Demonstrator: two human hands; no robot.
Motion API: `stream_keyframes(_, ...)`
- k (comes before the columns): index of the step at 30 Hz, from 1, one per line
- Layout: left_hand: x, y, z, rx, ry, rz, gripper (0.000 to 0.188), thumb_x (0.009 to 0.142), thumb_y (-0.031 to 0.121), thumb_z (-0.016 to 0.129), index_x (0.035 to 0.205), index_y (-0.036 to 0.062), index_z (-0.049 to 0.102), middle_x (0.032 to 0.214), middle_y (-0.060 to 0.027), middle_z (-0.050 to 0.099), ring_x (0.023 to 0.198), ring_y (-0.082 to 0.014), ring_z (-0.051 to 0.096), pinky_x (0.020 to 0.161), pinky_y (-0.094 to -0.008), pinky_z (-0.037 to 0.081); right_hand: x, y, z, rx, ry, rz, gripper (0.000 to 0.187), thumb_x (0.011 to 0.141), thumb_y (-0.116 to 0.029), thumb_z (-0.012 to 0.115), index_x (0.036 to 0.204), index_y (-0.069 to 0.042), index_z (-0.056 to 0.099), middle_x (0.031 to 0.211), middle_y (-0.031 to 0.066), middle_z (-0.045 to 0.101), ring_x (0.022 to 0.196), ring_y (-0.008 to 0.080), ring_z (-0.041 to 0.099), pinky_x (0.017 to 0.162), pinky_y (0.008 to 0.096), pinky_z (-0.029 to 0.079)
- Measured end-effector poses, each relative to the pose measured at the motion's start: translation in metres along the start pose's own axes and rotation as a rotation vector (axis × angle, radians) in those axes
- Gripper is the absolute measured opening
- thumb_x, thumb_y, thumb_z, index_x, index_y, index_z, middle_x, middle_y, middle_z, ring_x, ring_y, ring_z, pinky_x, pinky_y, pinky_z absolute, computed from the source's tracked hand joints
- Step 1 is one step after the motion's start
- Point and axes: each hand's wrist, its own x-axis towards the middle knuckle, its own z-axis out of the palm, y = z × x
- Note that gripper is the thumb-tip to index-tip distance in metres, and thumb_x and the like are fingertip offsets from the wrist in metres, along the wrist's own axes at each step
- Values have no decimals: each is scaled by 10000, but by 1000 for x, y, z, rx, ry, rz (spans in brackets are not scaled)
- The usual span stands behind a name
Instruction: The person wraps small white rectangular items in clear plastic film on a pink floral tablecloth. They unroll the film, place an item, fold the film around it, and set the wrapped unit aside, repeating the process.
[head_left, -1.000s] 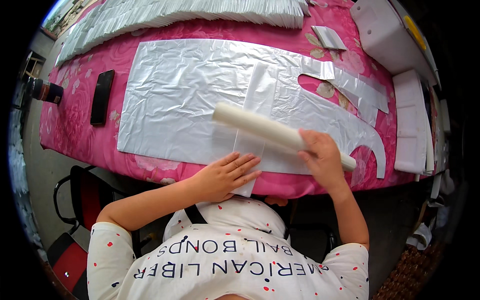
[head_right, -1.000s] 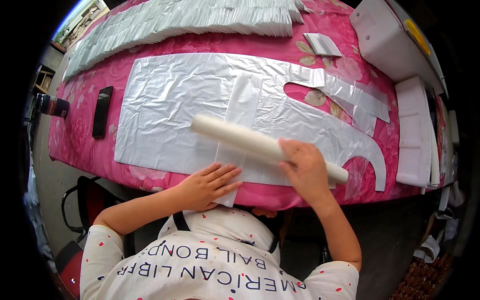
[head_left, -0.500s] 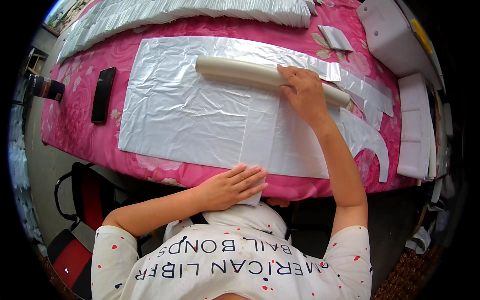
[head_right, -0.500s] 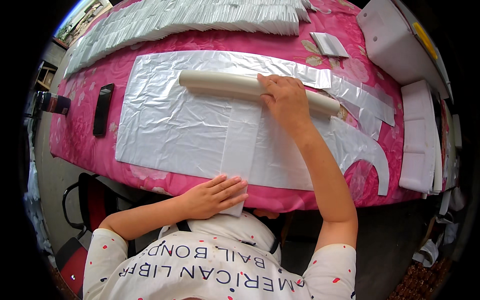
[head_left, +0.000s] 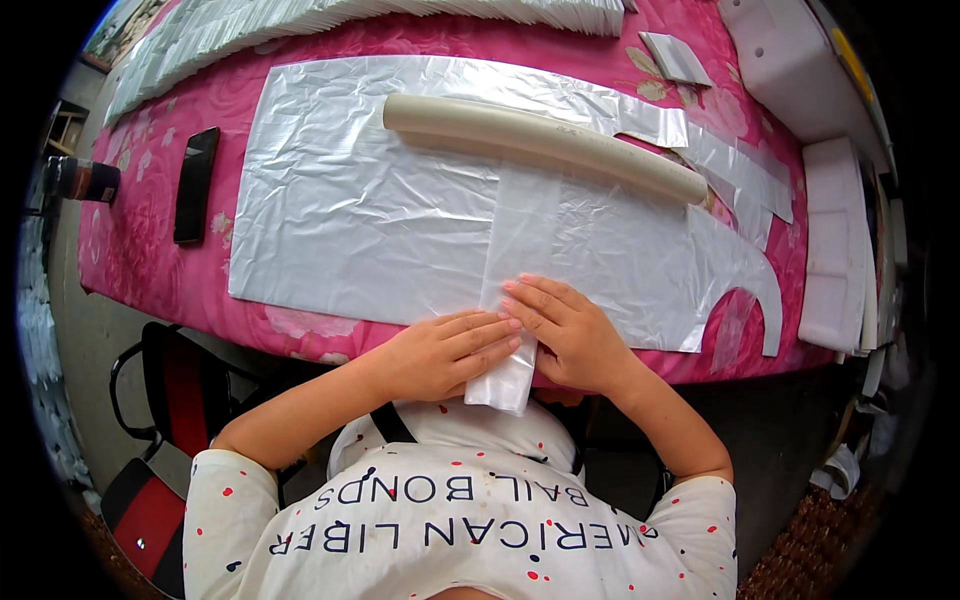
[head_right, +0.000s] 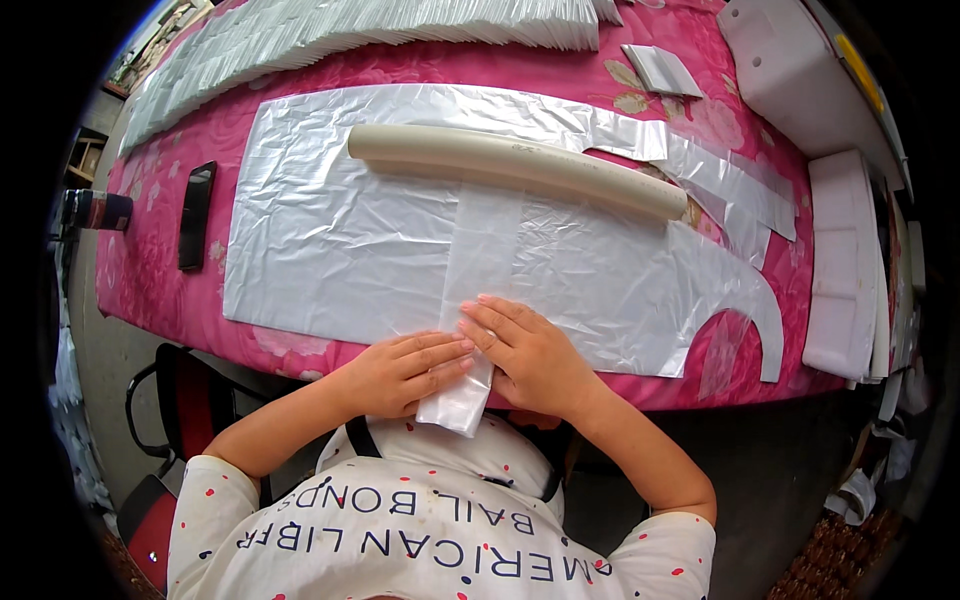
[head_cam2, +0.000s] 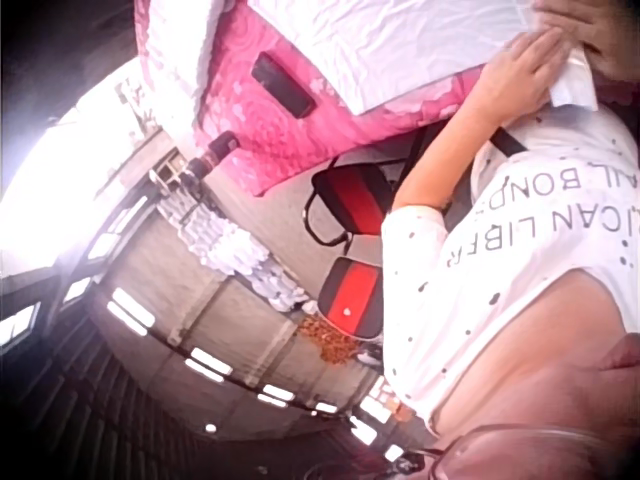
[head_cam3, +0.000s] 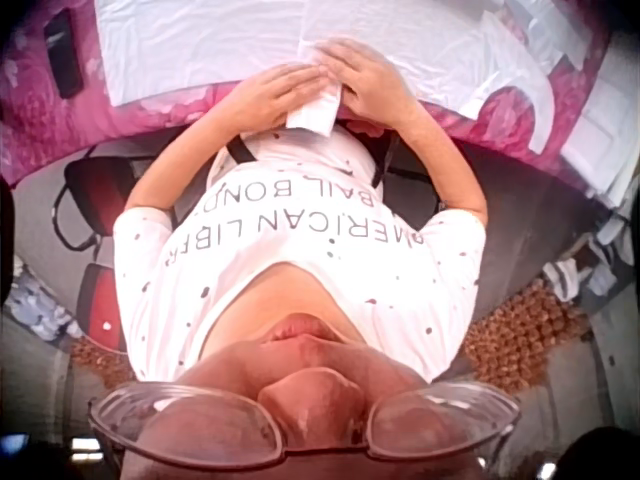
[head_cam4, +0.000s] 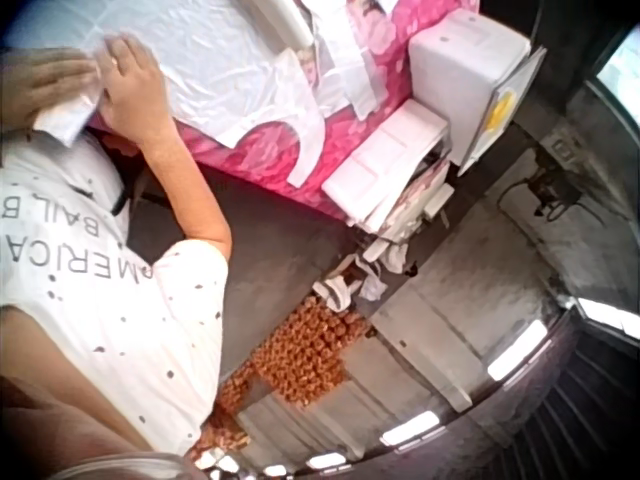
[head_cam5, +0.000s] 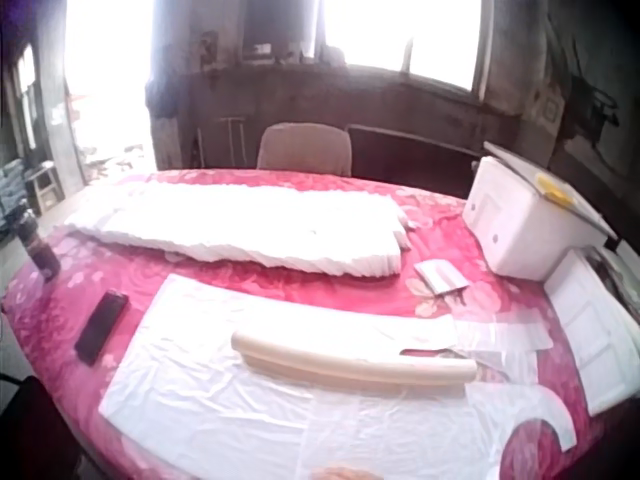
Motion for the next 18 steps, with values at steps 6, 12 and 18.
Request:
stream_keyframes(6, 15, -6, -8, 127, 29, -204, 607, 674, 177, 621, 1231, -14, 471, 1240, -147, 509, 1132, -283, 509, 951, -404, 408, -4, 7, 6, -170, 176, 10, 341, 681, -39, 636, 1022, -53, 629, 1113, 65, 594, 1028, 232, 554, 858, 349, 459)
stream_keyframes(12, 27, -9, -12, -23, 147, -322, 579, 714, 166, 615, 1243, -13, 461, 1085, -157, 598, 988, -307, 577, 847, -397, 455, 6, 10, -3, 49, 208, 135, 250, 713, -41, 636, 962, -32, 647, 940, 64, 644, 848, 237, 604, 708, 327, 494)
stream_keyframes(18, 46, -10, -25, -537, 338, -773, 539, 817, 125, 546, 1312, -12, 381, 1232, -198, 506, 1041, -350, 537, 881, -406, 427, 36, 16, -20, 578, 89, 879, 208, 853, -159, 583, 810, 35, 645, 679, 95, 622, 557, 159, 616, 529, 277, 458)
